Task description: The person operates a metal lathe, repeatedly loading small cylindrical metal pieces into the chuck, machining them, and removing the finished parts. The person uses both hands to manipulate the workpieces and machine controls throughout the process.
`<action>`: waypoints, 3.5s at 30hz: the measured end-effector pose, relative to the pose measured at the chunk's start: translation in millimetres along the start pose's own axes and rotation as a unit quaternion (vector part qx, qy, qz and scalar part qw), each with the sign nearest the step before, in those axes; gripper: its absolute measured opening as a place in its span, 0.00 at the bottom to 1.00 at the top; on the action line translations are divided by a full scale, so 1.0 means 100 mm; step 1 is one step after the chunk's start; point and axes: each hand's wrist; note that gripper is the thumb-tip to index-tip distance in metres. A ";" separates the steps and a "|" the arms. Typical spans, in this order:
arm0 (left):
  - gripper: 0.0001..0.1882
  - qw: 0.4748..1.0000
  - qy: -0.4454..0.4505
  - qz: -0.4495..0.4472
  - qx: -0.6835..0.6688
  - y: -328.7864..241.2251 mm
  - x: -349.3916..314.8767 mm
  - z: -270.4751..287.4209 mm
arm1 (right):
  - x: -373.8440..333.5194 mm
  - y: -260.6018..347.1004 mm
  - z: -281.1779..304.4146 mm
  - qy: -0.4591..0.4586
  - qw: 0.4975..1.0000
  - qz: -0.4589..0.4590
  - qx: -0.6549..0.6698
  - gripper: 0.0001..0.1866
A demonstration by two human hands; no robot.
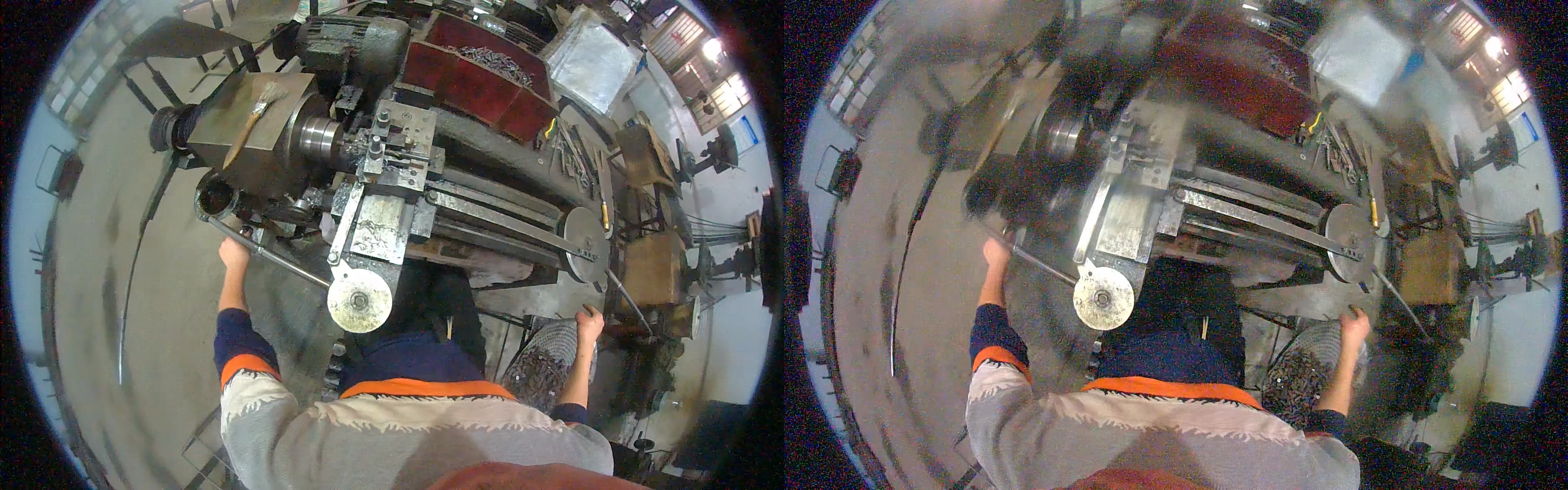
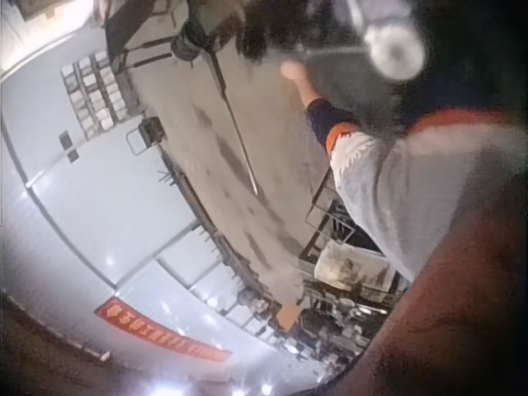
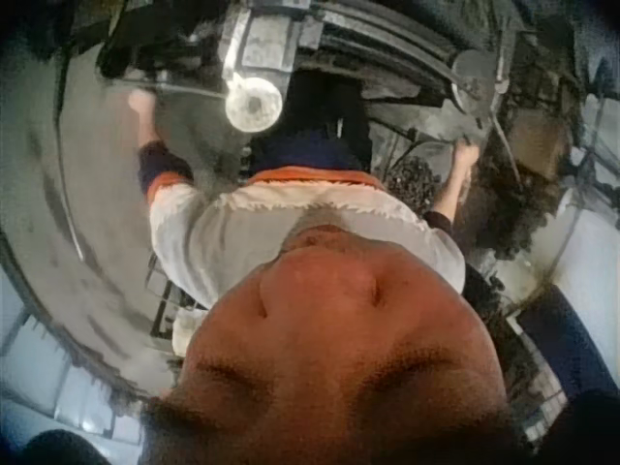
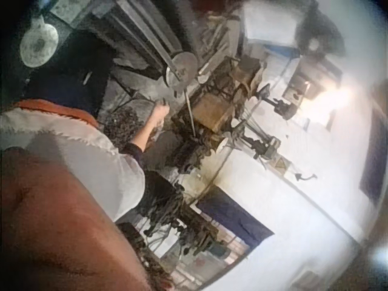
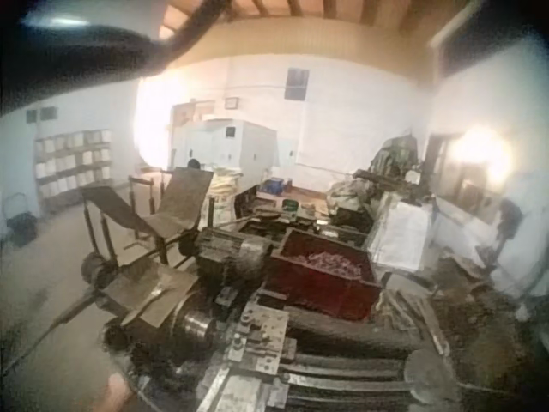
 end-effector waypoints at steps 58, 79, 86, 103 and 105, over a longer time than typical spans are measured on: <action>0.12 0.638 0.268 -0.464 -0.553 -2.36 -2.16 2.35 | -0.33 3.81 0.53 0.215 0.568 0.561 0.562 0.31; 0.10 0.621 0.349 -0.395 -0.580 -2.51 -2.20 2.15 | -0.28 3.69 0.47 0.173 0.593 0.572 0.540 0.24; 0.08 0.641 0.344 -0.358 -0.586 -2.51 -2.20 2.10 | -0.29 3.72 0.48 0.212 0.590 0.551 0.551 0.22; 0.09 0.817 0.210 -0.243 -0.479 -1.61 -1.79 2.15 | 1.56 4.08 0.76 0.034 0.829 0.550 0.098 0.16; 0.11 0.794 0.229 -0.257 -0.501 -1.64 -1.72 2.12 | 2.01 4.17 0.82 -0.016 0.887 0.448 0.110 0.20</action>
Point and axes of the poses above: each hand's wrist, its own x-axis towards the middle knuckle, its own z-axis out of the back of the hand, y = z × x, and after that the axes turned 6 degrees about z, right-handed
